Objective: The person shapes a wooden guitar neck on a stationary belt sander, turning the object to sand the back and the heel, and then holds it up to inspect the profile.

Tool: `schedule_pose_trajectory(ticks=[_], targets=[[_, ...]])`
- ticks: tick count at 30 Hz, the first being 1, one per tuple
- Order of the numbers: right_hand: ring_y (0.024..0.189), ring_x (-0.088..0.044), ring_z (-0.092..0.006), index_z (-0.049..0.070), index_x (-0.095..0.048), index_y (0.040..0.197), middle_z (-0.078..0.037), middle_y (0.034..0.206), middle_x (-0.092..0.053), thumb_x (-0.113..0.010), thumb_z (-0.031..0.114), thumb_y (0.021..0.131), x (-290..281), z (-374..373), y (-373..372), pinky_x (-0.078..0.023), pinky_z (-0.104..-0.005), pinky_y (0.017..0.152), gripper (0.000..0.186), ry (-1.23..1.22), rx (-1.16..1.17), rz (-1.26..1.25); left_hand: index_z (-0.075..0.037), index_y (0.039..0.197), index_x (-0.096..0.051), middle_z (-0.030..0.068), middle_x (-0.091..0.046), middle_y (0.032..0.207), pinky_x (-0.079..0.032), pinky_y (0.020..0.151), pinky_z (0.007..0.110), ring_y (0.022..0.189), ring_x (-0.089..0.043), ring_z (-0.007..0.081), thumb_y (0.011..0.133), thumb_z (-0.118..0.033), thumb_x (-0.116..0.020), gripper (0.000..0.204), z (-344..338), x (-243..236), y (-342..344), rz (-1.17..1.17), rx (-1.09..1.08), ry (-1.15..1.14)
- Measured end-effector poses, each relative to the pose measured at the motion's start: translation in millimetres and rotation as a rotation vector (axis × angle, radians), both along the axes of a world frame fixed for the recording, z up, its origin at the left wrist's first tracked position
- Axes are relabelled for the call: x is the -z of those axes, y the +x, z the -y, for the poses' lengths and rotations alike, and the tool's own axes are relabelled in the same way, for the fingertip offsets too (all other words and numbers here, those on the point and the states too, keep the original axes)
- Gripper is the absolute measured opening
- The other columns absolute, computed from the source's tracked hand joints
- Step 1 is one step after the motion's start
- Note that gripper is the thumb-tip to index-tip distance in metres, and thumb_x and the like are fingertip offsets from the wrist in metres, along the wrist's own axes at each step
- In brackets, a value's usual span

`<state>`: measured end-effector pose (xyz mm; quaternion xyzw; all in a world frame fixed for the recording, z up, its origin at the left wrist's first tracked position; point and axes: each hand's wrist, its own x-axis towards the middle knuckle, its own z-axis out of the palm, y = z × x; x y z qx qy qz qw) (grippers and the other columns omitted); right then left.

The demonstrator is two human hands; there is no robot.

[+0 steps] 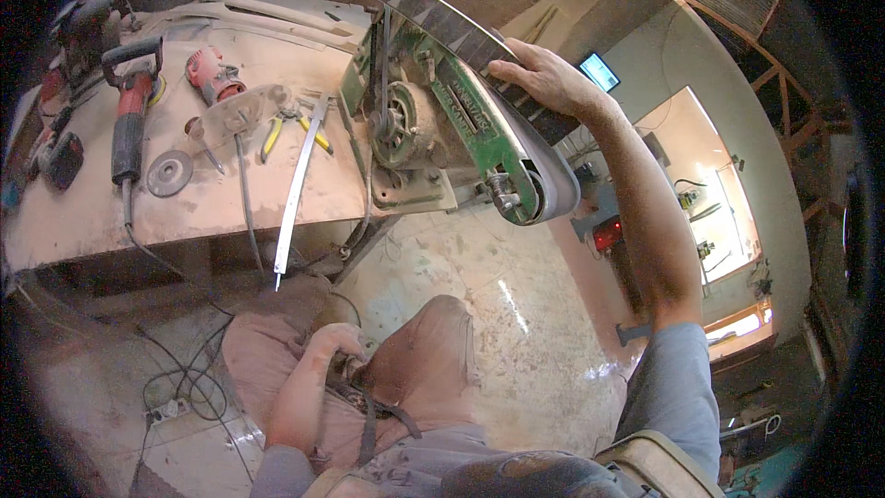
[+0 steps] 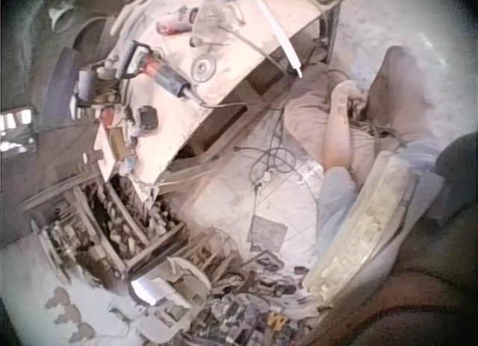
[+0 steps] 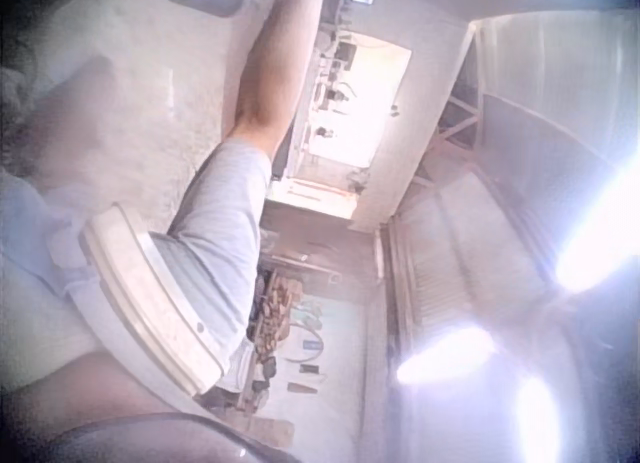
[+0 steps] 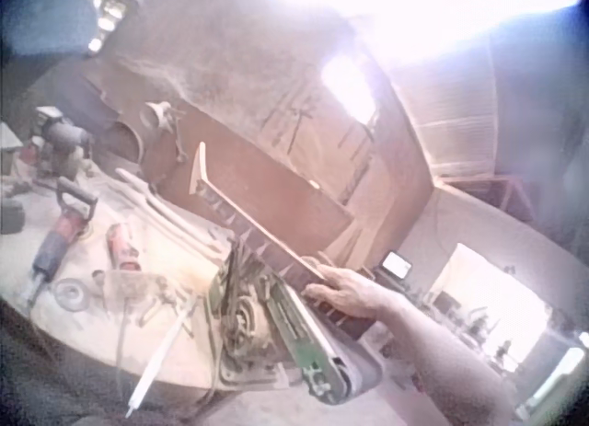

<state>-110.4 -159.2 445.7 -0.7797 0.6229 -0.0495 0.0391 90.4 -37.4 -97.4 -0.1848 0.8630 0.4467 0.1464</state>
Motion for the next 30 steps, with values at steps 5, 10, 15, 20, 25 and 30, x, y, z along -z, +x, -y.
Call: schedule_pose_trajectory(ticks=[5, 10, 15, 20, 25, 30], targets=[[0.110, -0.063, -0.0228, 0.008, -0.056, 0.138, -0.015, 0.121, -0.067, -0.054, 0.047, 0.103, 0, -3, -12, -0.049, -0.0394, 0.100, 0.053, 0.054, 0.023, -0.005, -0.001, 0.107, -0.073, 0.0184, -0.074, 0.109, -0.055, 0.083, 0.042, 0.099, -0.071, 0.0316, 0.064, -0.049, -0.081, 0.065, 0, -19, 3, 0.067, -0.012, 0.126], [0.107, -0.064, -0.0227, 0.009, -0.055, 0.139, -0.015, 0.120, -0.067, -0.054, 0.046, 0.103, -4, -9, -4, -0.050, -0.0397, 0.100, 0.052, 0.075, 0.000, 0.030, 0.000, 0.108, -0.072, 0.0185, -0.074, 0.107, -0.054, 0.082, 0.042, 0.099, -0.071, 0.0311, 0.065, -0.050, -0.080, 0.066, 0, 3, 2, 0.102, -0.005, 0.086], [0.107, -0.064, -0.0228, 0.007, -0.056, 0.137, -0.015, 0.118, -0.068, -0.054, 0.048, 0.102, -7, -19, -5, -0.050, -0.0410, 0.099, 0.053, 0.106, 0.020, -0.006, -0.001, 0.115, -0.071, 0.0189, -0.072, 0.117, -0.054, 0.088, 0.041, 0.107, -0.069, 0.0309, 0.065, -0.052, -0.081, 0.072, -1, -7, 1, 0.089, 0.005, 0.086], [0.109, -0.064, -0.0251, 0.006, -0.056, 0.136, -0.017, 0.118, -0.068, -0.053, 0.051, 0.102, -10, -19, -12, -0.050, -0.0423, 0.099, 0.056, 0.126, 0.008, -0.047, -0.003, 0.132, -0.062, 0.0190, -0.065, 0.132, -0.051, 0.099, 0.041, 0.121, -0.063, 0.0322, 0.066, -0.054, -0.080, 0.086, 0, -5, -3, 0.170, 0.010, 0.105], [0.097, -0.068, -0.0287, 0.004, -0.061, 0.122, -0.017, 0.103, -0.070, -0.056, 0.043, 0.100, 1, -16, -7, -0.052, -0.0418, 0.089, 0.045, -0.041, -0.152, -0.002, -0.003, 0.142, -0.055, 0.0202, -0.059, 0.140, -0.048, 0.106, 0.040, 0.128, -0.059, 0.0318, 0.068, -0.053, -0.080, 0.092, 0, -35, 5, 0.184, 0.051, 0.135], [0.105, -0.067, -0.0343, 0.005, -0.060, 0.128, -0.022, 0.114, -0.069, -0.055, 0.041, 0.099, 2, 5, 3, -0.051, -0.0453, 0.094, 0.047, -0.037, 0.070, -0.181, -0.004, 0.140, -0.057, 0.0184, -0.061, 0.138, -0.049, 0.104, 0.040, 0.126, -0.060, 0.0322, 0.073, -0.048, -0.077, 0.083, -7, -39, 8, 0.184, -0.009, 0.064]])
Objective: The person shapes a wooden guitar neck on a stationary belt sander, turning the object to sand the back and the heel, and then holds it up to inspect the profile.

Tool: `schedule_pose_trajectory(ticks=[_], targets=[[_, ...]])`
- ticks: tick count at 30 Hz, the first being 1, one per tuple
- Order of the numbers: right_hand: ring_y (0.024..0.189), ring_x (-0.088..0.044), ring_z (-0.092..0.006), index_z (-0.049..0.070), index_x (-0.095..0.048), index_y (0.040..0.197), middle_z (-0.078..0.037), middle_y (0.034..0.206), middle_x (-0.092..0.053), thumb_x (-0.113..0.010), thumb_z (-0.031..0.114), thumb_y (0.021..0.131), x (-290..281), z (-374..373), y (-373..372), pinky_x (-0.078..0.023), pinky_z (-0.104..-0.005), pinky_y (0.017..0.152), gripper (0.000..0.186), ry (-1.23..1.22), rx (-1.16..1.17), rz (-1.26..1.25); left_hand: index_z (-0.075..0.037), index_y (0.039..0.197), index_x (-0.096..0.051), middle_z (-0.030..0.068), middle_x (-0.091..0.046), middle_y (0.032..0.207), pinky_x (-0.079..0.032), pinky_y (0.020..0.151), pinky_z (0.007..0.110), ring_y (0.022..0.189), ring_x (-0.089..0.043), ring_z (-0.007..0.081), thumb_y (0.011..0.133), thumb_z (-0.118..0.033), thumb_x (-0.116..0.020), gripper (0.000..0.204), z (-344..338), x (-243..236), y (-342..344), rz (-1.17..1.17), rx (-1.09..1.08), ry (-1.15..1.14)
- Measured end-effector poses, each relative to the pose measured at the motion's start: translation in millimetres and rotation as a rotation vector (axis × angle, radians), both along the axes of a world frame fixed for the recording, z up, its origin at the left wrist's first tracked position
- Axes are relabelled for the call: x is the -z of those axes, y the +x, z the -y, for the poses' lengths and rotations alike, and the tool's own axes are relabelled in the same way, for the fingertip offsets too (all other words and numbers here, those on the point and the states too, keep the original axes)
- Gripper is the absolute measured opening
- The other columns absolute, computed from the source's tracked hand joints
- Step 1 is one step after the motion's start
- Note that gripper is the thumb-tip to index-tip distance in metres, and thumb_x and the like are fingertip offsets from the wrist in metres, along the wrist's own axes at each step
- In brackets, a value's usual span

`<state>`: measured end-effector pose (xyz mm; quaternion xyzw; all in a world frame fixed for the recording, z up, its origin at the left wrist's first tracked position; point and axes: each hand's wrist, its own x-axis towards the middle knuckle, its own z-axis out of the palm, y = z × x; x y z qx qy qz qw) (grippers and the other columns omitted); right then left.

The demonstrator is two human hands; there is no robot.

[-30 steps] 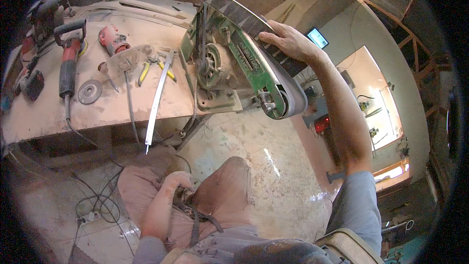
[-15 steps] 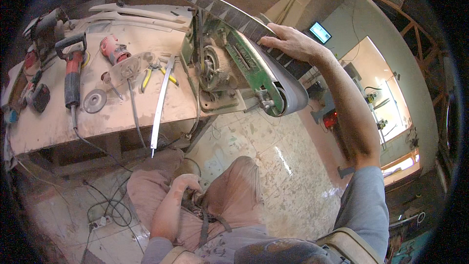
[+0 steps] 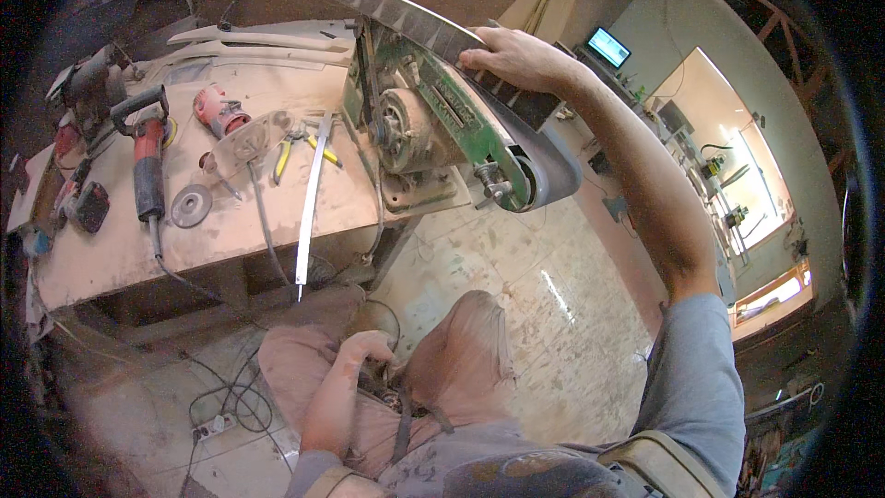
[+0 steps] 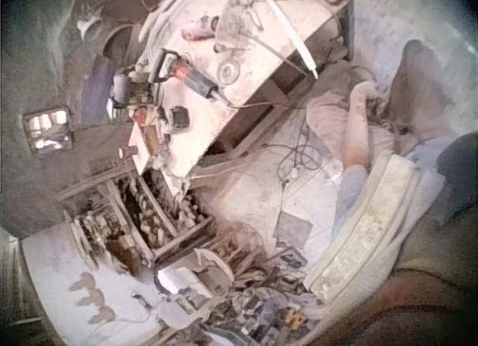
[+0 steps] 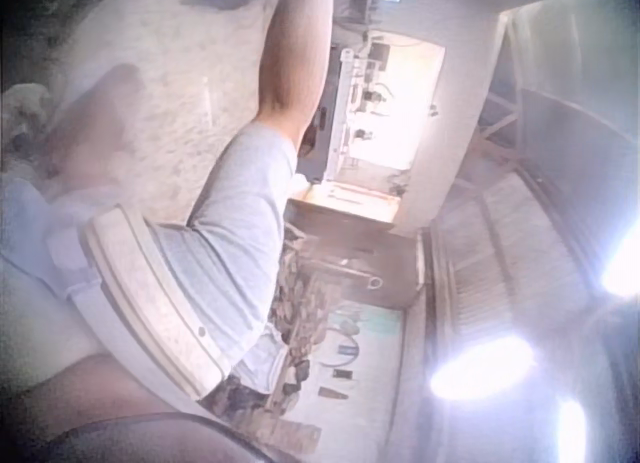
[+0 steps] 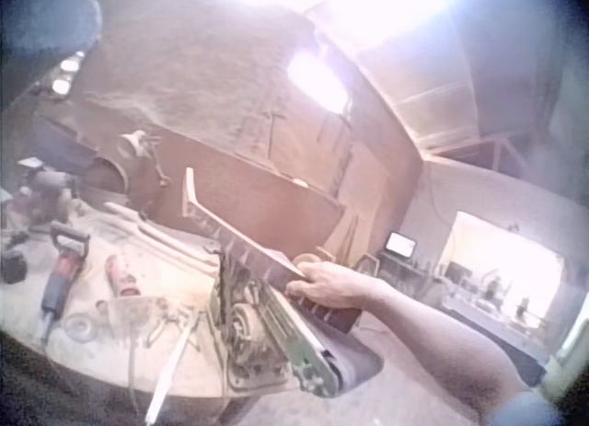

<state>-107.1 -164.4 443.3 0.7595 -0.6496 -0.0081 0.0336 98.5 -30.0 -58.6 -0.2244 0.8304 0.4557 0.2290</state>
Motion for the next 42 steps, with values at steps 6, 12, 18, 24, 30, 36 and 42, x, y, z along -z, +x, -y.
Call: schedule_pose_trajectory(ticks=[6, 12, 18, 24, 30, 36, 42], targets=[[0.104, -0.070, -0.0395, 0.005, -0.075, 0.103, -0.023, 0.108, -0.072, -0.057, 0.025, 0.092, 17, 54, -25, -0.056, -0.0510, 0.088, 0.029, 0.001, -0.069, -0.606, -0.007, 0.127, -0.067, 0.0173, -0.068, 0.128, -0.052, 0.096, 0.042, 0.115, -0.066, 0.0315, 0.073, -0.046, -0.079, 0.068, 4, 31, -7, 0.042, 0.037, 0.037], [0.104, -0.070, -0.0359, 0.005, -0.074, 0.110, -0.017, 0.111, -0.073, -0.054, 0.011, 0.094, 17, 58, -20, -0.058, -0.0475, 0.089, 0.027, 0.096, 0.241, -0.550, -0.008, 0.123, -0.069, 0.0154, -0.074, 0.111, -0.055, 0.088, 0.041, 0.103, -0.071, 0.0314, 0.069, -0.050, -0.082, 0.070, 5, 28, -6, 0.072, 0.029, 0.097], [0.105, -0.072, -0.0305, 0.008, -0.071, 0.119, -0.014, 0.118, -0.073, -0.061, 0.020, 0.088, 17, 77, -27, -0.057, -0.0473, 0.089, 0.035, 0.109, 0.331, -0.562, -0.004, 0.108, -0.073, 0.0124, -0.074, 0.092, -0.056, 0.072, 0.038, 0.080, -0.070, 0.0251, 0.072, -0.041, -0.080, 0.052, 3, 44, 1, -0.141, -0.058, 0.134], [0.103, -0.074, -0.0277, 0.007, -0.069, 0.122, -0.012, 0.116, -0.074, -0.051, 0.023, 0.091, 19, 70, -20, -0.058, -0.0458, 0.089, 0.039, 0.080, 0.505, -0.315, -0.009, 0.121, -0.071, 0.0154, -0.072, 0.119, -0.054, 0.091, 0.041, 0.108, -0.070, 0.0298, 0.070, -0.046, -0.077, 0.063, 5, 36, 3, -0.060, -0.009, 0.145], [0.098, -0.075, -0.0286, 0.005, -0.070, 0.116, -0.014, 0.109, -0.075, -0.048, 0.023, 0.092, 12, 49, -4, -0.059, -0.0463, 0.084, 0.037, 0.071, 0.609, -0.082, -0.007, 0.115, -0.073, 0.0156, -0.073, 0.113, -0.055, 0.088, 0.042, 0.101, -0.071, 0.0311, 0.073, -0.047, -0.077, 0.058, 2, 48, -2, -0.079, -0.027, 0.026], [0.092, -0.075, -0.0298, 0.007, -0.073, 0.110, -0.015, 0.104, -0.076, -0.054, 0.022, 0.089, 13, 62, -25, -0.059, -0.0479, 0.083, 0.032, 0.069, 0.533, -0.269, -0.008, 0.114, -0.072, 0.0117, -0.075, 0.095, -0.057, 0.073, 0.040, 0.084, -0.071, 0.0257, 0.077, -0.050, -0.076, 0.056, 3, 41, -5, -0.059, -0.036, 0.068], [0.091, -0.075, -0.0303, 0.008, -0.073, 0.109, -0.015, 0.103, -0.075, -0.055, 0.022, 0.089, 7, 60, -12, -0.058, -0.0475, 0.083, 0.030, 0.173, 0.667, -0.177, -0.007, 0.114, -0.072, 0.0133, -0.075, 0.097, -0.056, 0.073, 0.041, 0.085, -0.072, 0.0280, 0.078, -0.048, -0.074, 0.055, 3, 51, 1, -0.155, -0.057, 0.002]])
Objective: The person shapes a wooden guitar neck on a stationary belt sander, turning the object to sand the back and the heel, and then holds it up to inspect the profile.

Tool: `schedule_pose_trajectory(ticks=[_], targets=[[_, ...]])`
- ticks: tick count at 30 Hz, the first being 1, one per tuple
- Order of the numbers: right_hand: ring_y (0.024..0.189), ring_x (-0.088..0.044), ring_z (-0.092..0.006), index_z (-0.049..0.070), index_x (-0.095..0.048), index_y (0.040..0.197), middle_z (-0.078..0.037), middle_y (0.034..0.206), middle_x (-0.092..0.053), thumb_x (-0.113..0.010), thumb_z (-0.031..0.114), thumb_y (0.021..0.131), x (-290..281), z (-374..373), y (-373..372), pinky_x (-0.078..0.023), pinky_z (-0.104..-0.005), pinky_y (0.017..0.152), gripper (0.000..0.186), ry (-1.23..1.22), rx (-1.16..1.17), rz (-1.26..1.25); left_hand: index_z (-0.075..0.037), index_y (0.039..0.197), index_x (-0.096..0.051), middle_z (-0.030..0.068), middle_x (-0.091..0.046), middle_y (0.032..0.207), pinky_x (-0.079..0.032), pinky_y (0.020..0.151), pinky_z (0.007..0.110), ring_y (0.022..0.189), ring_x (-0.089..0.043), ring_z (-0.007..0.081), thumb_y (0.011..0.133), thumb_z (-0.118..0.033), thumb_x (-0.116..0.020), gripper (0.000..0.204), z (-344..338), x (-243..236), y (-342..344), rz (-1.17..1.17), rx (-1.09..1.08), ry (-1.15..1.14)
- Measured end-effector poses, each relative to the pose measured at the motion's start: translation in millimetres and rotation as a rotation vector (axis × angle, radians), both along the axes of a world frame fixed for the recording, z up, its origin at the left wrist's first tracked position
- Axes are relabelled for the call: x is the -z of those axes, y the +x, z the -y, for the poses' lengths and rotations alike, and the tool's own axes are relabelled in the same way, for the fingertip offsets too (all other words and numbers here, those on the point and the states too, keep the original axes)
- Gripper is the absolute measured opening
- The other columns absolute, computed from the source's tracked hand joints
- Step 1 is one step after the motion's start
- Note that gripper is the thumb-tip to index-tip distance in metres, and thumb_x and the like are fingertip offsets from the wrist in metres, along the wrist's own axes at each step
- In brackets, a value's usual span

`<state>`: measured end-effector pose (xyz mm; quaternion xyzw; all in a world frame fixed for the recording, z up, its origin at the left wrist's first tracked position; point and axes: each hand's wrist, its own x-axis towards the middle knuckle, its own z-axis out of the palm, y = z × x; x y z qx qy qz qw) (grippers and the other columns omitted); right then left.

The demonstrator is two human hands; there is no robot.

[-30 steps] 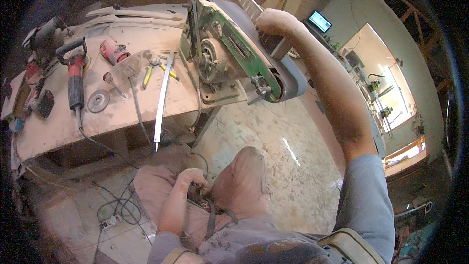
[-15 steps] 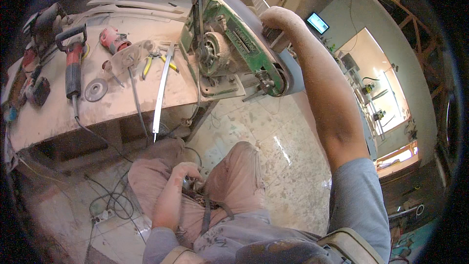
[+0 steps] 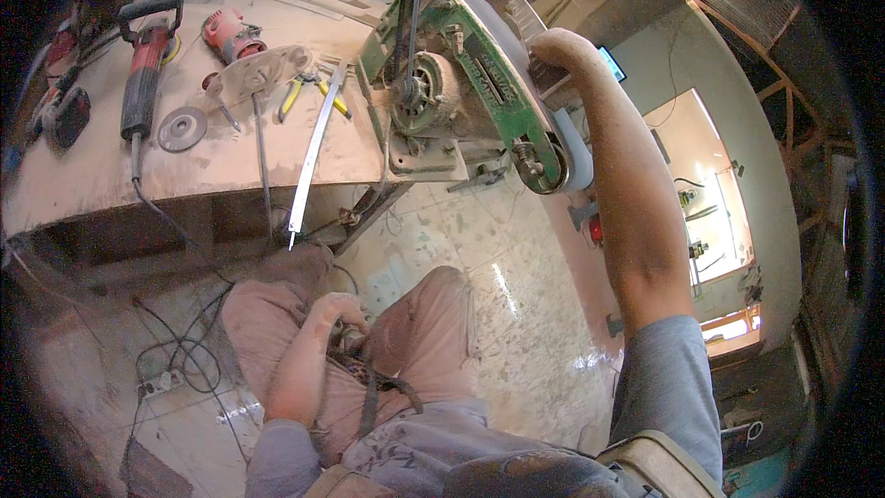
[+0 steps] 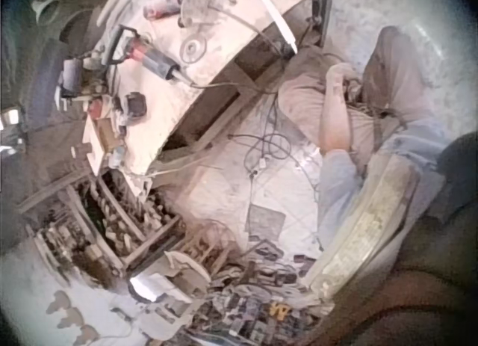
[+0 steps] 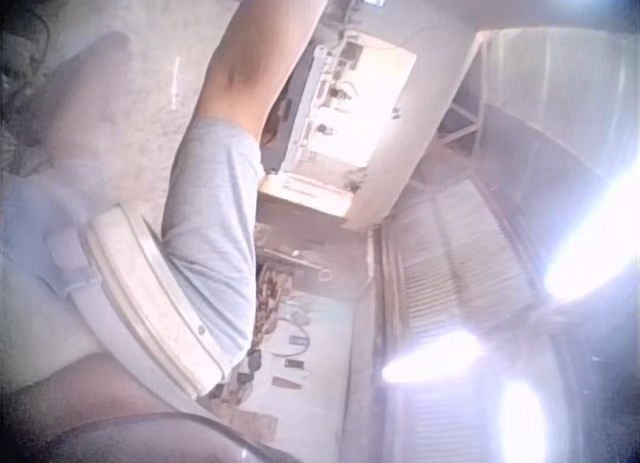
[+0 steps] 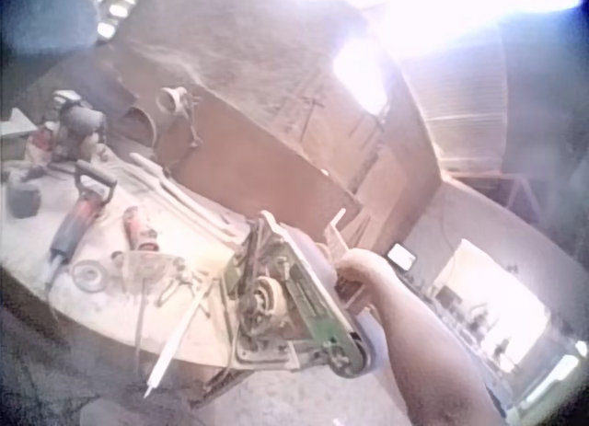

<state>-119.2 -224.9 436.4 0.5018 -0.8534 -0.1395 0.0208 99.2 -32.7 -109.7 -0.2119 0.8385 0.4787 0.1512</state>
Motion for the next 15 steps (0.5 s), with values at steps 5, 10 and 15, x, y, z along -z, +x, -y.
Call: schedule_pose_trajectory(ticks=[5, 10, 15], targets=[[0.089, -0.075, -0.0302, 0.007, -0.072, 0.105, -0.015, 0.098, -0.076, -0.054, 0.024, 0.091, -3, -1, -12, -0.057, -0.0485, 0.082, 0.028, -0.077, 0.025, 0.057, -0.009, 0.117, -0.072, 0.0141, -0.076, 0.103, -0.057, 0.077, 0.042, 0.089, -0.072, 0.0298, 0.076, -0.049, -0.074, 0.057, -2, 10, -6, 0.014, -0.034, -0.058], [0.089, -0.075, -0.0305, 0.005, -0.072, 0.101, -0.014, 0.094, -0.076, -0.061, 0.022, 0.089, -2, -8, -4, -0.057, -0.0509, 0.080, 0.024, -0.088, 0.041, 0.110, -0.009, 0.119, -0.072, 0.0146, -0.075, 0.108, -0.056, 0.082, 0.042, 0.095, -0.072, 0.0297, 0.074, -0.049, -0.076, 0.061, -1, -10, -3, 0.058, -0.020, -0.010], [0.083, -0.075, -0.0312, 0.002, -0.072, 0.099, -0.016, 0.095, -0.076, -0.066, 0.018, 0.086, -3, -25, 25, -0.059, -0.0500, 0.075, 0.021, -0.163, 0.076, 0.155, -0.009, 0.124, -0.070, 0.0151, -0.074, 0.110, -0.056, 0.085, 0.041, 0.097, -0.072, 0.0282, 0.073, -0.046, -0.077, 0.063, 1, 3, -2, 0.003, 0.020, 0.005]])
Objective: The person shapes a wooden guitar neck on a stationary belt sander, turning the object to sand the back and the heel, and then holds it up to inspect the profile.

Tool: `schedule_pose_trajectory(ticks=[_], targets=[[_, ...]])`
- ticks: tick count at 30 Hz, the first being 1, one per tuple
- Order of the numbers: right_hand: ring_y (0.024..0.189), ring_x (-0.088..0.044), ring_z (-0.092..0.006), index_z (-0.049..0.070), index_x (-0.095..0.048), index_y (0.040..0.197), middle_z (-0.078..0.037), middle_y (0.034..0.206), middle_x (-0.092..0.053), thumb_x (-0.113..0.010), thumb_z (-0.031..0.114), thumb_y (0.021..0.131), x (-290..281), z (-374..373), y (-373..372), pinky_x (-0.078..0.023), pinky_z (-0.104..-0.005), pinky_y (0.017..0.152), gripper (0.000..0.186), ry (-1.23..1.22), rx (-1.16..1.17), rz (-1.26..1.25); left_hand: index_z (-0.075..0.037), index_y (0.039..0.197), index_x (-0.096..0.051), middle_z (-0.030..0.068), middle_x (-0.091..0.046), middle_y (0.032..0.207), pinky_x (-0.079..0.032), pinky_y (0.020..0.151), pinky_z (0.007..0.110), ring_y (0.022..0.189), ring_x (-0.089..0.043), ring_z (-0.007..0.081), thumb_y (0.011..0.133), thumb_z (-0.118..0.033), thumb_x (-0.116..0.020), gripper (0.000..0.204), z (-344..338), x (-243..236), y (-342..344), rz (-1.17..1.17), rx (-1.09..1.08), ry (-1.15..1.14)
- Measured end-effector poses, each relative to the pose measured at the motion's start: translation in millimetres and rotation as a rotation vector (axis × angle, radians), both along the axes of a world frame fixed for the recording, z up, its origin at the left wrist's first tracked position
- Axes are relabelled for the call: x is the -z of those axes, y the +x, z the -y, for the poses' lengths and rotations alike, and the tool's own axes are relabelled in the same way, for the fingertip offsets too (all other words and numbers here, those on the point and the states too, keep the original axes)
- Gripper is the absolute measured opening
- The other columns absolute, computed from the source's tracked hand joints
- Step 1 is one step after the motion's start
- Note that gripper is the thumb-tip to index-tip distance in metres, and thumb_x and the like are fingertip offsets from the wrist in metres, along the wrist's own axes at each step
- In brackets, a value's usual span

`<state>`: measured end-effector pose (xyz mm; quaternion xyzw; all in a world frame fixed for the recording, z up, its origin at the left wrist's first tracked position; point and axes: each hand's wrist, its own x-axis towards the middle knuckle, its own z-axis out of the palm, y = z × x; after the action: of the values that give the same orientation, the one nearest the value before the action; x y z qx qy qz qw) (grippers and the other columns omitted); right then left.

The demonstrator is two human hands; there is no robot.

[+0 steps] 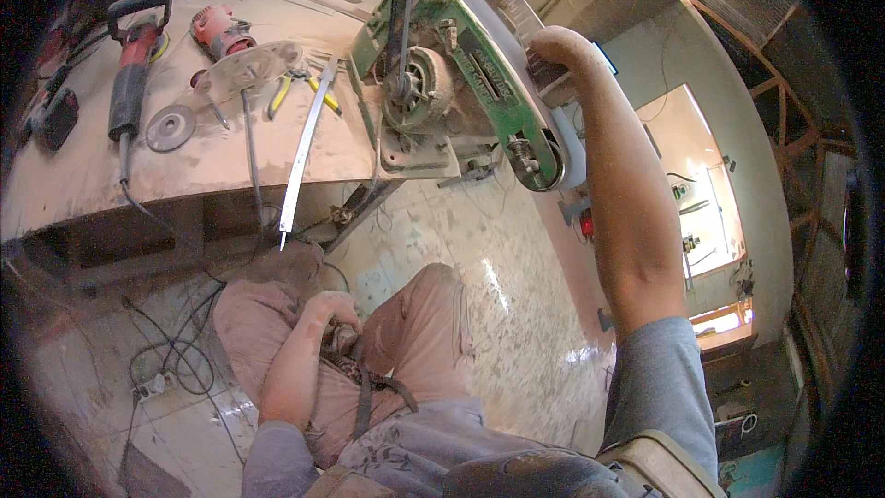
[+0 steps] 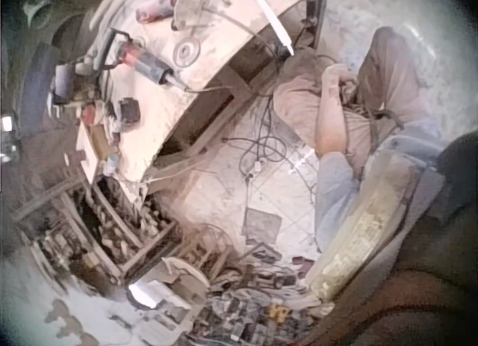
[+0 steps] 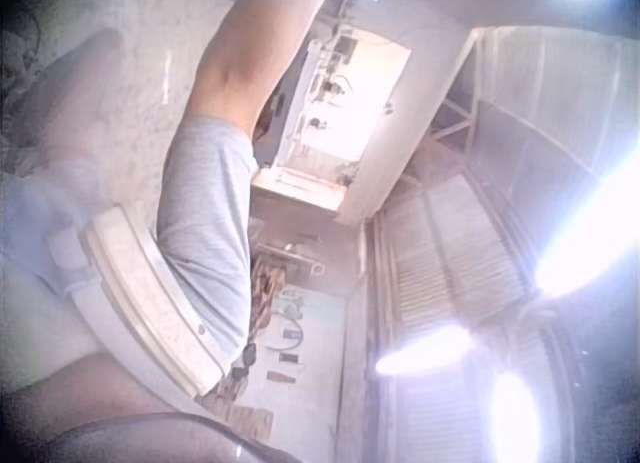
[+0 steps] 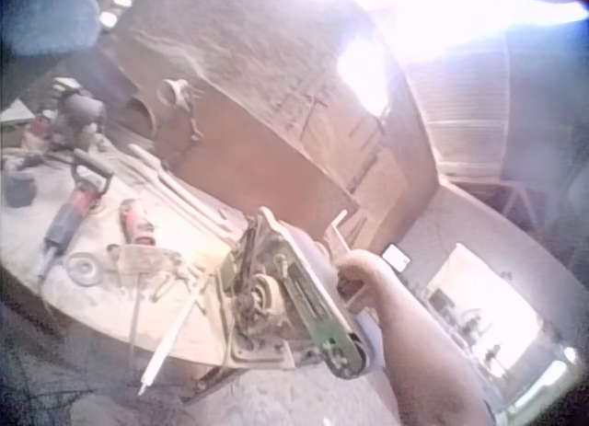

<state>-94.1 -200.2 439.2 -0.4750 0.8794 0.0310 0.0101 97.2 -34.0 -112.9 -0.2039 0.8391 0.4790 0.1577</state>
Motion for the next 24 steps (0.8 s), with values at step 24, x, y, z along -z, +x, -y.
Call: schedule_pose_trajectory(ticks=[24], targets=[[0.113, -0.065, -0.0427, -0.005, -0.069, 0.113, -0.028, 0.118, -0.067, -0.049, 0.045, 0.098, 1, -14, 21, -0.050, -0.0498, 0.101, 0.056, -0.070, -0.485, -0.310, -0.002, 0.122, -0.069, 0.0155, -0.074, 0.112, -0.056, 0.085, 0.043, 0.097, -0.071, 0.0316, 0.069, -0.049, -0.081, 0.072, -7, 9, 2, -0.001, -0.036, 0.138]])
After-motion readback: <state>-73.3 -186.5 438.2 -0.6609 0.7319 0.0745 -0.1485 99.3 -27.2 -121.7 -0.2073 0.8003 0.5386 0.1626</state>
